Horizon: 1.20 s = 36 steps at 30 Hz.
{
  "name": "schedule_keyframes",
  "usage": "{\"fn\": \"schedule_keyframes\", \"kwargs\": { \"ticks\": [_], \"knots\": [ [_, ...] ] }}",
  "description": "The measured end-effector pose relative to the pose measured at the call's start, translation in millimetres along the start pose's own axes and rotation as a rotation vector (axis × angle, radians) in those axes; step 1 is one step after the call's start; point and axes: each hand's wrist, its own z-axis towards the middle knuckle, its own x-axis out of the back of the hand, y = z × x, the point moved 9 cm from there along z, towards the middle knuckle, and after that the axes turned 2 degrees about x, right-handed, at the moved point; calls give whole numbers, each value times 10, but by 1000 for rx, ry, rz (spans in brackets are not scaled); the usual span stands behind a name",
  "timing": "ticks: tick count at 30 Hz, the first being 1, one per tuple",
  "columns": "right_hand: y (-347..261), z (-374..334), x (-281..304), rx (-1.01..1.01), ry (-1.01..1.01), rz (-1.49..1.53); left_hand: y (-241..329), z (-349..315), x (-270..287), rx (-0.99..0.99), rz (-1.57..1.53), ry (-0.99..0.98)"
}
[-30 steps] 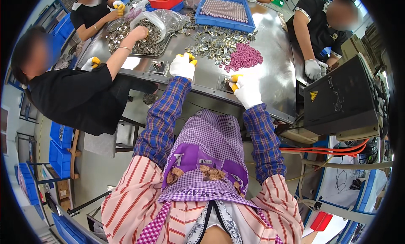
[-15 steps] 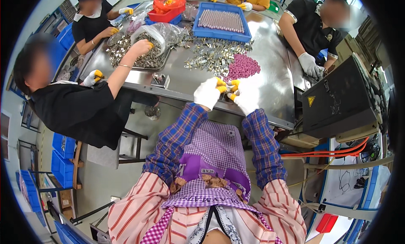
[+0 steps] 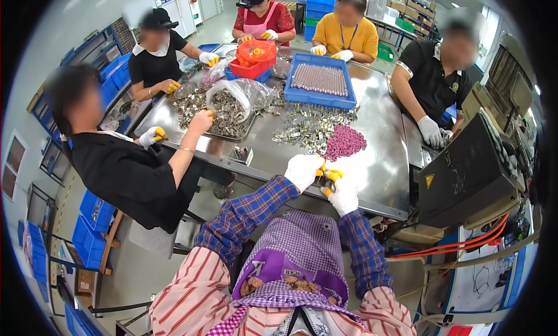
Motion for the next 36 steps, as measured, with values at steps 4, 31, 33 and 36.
{"fn": "schedule_keyframes", "kwargs": {
  "ticks": [4,31,33,36],
  "knots": [
    [254,-54,167,-113,-81,53,331,79,392,40,222,-147],
    [2100,39,907,-832,133,-502,2549,-829,2046,-784,-845,-300],
    [2101,18,903,-851,121,-506,2539,-823,2031,-758,-920,-352],
    [2095,18,893,-866,114,-507,2523,-790,2040,-720,-1023,-430]
  ]
}}
